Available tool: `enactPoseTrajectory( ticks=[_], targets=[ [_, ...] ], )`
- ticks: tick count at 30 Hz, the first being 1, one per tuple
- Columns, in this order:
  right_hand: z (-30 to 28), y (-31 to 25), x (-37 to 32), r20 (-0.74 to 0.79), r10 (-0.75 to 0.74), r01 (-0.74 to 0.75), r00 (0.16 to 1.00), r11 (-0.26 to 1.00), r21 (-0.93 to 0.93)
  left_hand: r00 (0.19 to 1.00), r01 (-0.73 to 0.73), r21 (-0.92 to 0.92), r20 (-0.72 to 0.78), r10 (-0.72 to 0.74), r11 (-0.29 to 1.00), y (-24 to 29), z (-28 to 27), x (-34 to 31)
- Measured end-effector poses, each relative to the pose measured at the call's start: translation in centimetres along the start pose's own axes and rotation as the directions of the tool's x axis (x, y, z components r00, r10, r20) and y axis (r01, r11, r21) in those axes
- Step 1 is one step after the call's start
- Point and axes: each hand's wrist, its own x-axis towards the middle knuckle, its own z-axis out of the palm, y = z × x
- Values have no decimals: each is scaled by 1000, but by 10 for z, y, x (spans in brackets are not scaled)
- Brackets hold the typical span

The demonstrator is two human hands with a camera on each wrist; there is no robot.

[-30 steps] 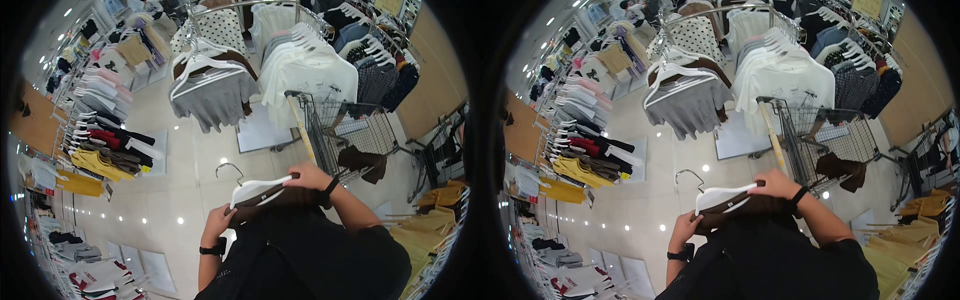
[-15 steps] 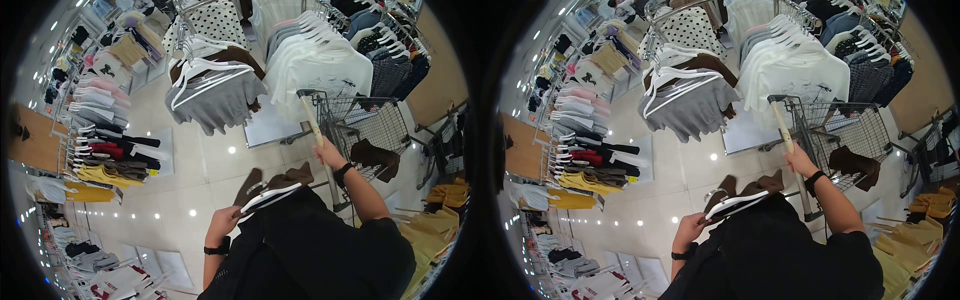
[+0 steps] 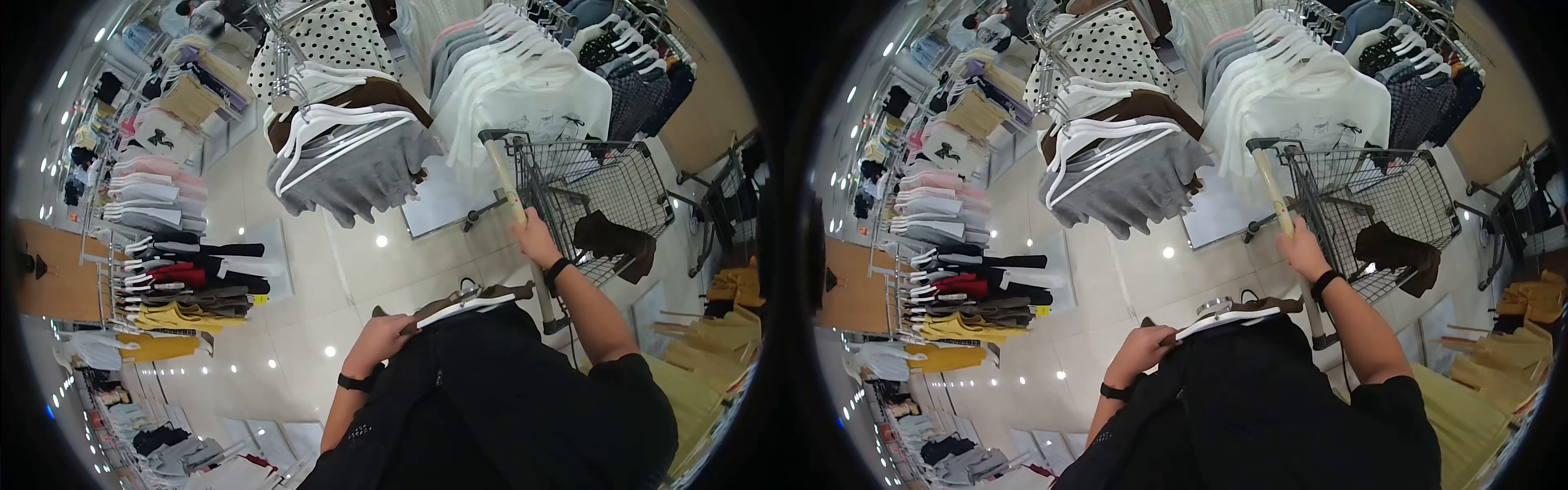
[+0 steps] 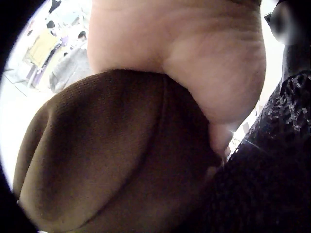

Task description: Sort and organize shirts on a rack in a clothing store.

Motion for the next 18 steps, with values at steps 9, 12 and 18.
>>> enactPoseTrajectory(
  ticks=[9,12,18],
  targets=[
    [35,-3,-16,-119,-28,20,992,998,-60,992,-60,0,-112,59,998,-56,-11,-57],
    [44,-12,-22,-220,-35,22,975,998,-60,997,-9,8,-82,9,1000,-68,-4,-73],
    [51,-14,-17,-294,1,-4,956,1000,-10,998,-12,-45,-65,9,999,-92,8,-96]
  ],
)
